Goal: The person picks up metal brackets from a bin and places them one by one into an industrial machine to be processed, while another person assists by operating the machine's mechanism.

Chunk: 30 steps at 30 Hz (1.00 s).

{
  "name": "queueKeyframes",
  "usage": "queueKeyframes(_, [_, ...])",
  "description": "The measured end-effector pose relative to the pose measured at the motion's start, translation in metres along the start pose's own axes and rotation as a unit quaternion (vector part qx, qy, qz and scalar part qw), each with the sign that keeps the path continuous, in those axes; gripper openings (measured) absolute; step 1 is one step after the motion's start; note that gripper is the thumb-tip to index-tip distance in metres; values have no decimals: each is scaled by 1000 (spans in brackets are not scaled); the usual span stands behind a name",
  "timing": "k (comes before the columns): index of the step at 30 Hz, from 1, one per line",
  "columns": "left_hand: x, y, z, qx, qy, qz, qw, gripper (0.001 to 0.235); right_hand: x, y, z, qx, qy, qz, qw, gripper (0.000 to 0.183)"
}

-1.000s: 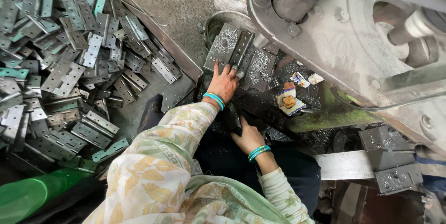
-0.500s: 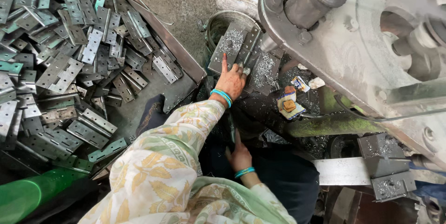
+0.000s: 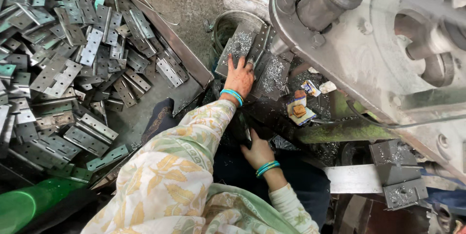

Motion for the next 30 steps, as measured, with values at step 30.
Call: queueKeyframes(30, [-5, 3, 0, -41, -11, -20, 999, 34, 16, 16, 62, 87, -81, -27, 993, 86])
Point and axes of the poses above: each hand's wrist, its own y-axis away from the middle knuckle, its own z-axis out of the palm, x = y × z, the point moved 4 cm from there along -y, towards the middle knuckle, and after that the axes turned 8 degrees about x, right-handed, at the moved point
